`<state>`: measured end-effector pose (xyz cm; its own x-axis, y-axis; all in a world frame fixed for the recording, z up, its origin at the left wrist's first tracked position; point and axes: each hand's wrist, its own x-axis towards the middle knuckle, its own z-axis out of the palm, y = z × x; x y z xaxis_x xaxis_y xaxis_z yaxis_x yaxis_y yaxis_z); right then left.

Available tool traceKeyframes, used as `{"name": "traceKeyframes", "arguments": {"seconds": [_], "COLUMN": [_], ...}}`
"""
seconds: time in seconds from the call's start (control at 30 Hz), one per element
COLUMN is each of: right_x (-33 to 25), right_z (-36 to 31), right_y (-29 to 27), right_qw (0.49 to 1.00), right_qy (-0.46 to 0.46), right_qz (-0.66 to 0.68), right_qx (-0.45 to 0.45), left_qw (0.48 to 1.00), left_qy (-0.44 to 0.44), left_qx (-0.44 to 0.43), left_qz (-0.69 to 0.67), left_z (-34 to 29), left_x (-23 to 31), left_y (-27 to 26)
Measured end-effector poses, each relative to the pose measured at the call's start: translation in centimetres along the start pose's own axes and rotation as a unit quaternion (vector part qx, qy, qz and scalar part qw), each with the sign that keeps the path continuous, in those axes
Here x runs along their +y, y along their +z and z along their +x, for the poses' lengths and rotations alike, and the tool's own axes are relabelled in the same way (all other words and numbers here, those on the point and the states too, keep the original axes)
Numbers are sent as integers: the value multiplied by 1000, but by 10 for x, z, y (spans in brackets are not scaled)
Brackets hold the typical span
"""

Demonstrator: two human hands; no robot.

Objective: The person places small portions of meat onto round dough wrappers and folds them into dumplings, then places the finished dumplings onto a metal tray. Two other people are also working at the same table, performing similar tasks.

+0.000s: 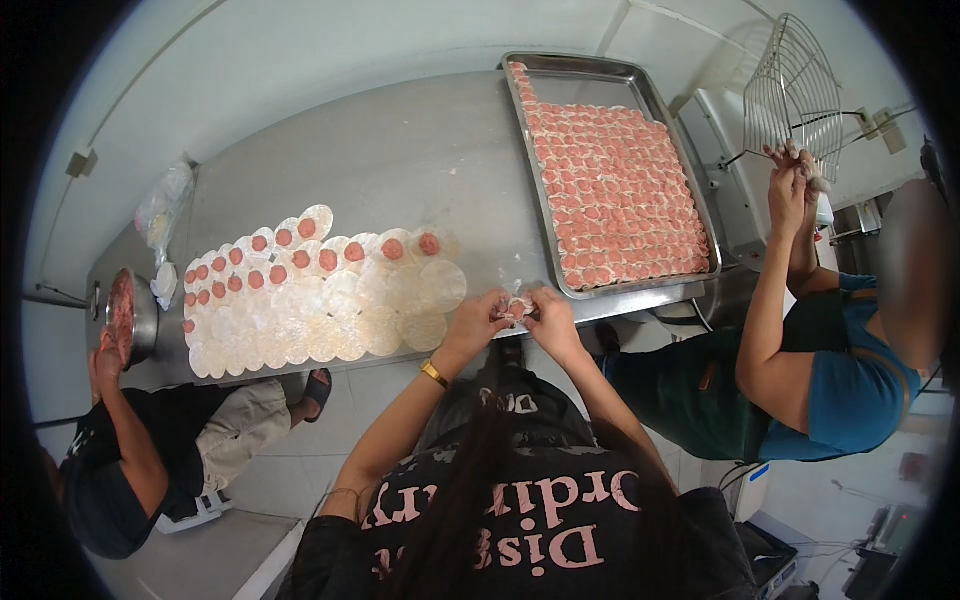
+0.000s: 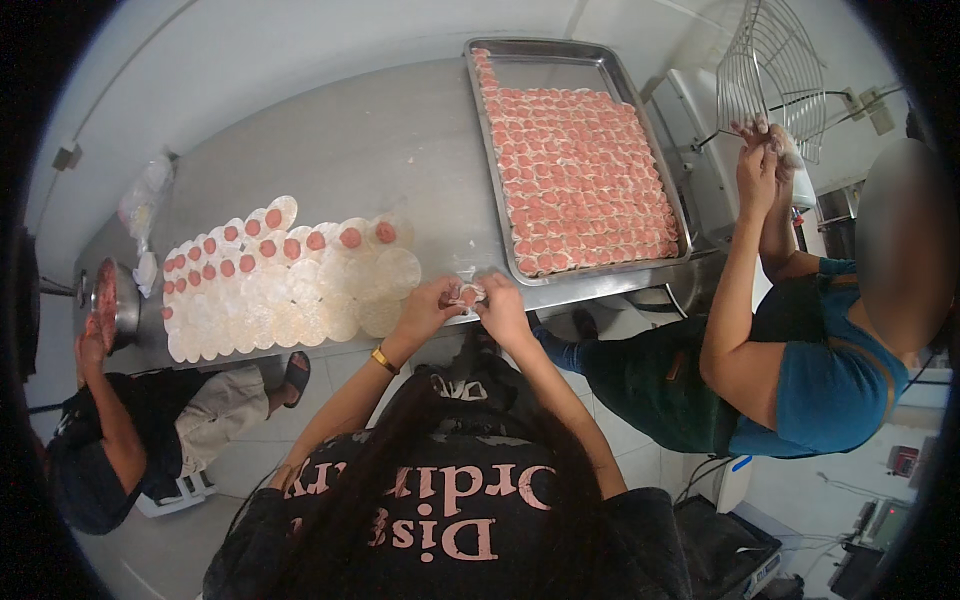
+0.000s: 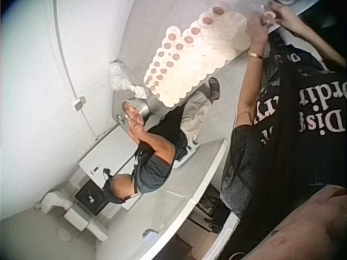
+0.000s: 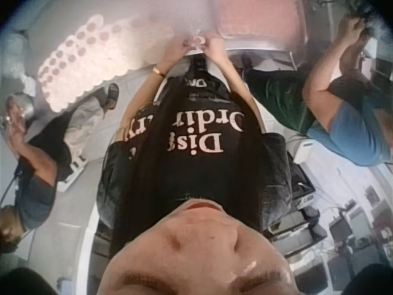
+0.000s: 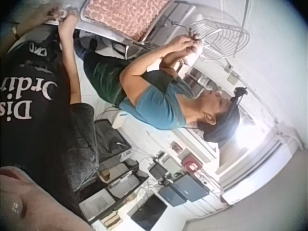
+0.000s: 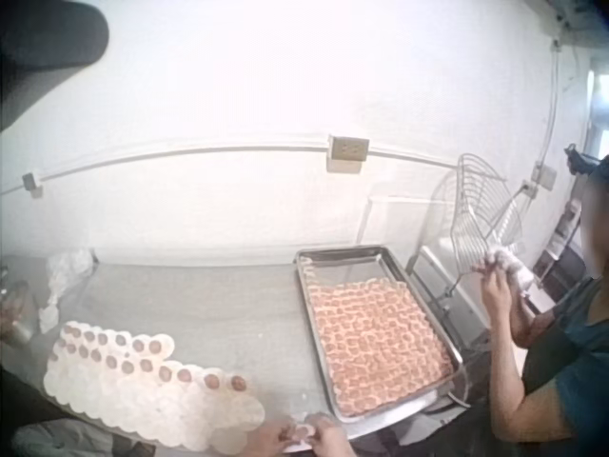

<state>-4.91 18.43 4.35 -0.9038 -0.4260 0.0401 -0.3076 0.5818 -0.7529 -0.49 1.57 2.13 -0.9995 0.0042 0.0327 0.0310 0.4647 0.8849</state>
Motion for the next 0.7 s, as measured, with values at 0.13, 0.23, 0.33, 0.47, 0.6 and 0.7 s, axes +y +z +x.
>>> {"name": "traceKeyframes", "arguments": {"seconds": [0.13,0.23,0.33,0.47,0.6,0.7], "right_x": [3,6,7,8,7,10], "right_z": [1,6,4,-6,-4,2], "right_y": [2,3,-2,-6,-1,0], "right_qw": [1000,999,999,999,999,999], "right_qy": [-6,-30,-50,-30,-21,-18], "right_qz": [-19,-19,3,14,16,18], "right_qx": [-7,-9,-6,4,31,24], "left_qw": [999,997,999,996,994,992], "left_qy": [-6,-11,-18,14,39,39], "left_qx": [-42,-64,-50,-51,-46,-53], "left_qz": [3,29,-10,69,92,103], "left_z": [1,3,5,9,13,14], "left_x": [-2,-3,-3,-4,-1,1], "left_y": [-2,-2,-1,1,3,5]}}
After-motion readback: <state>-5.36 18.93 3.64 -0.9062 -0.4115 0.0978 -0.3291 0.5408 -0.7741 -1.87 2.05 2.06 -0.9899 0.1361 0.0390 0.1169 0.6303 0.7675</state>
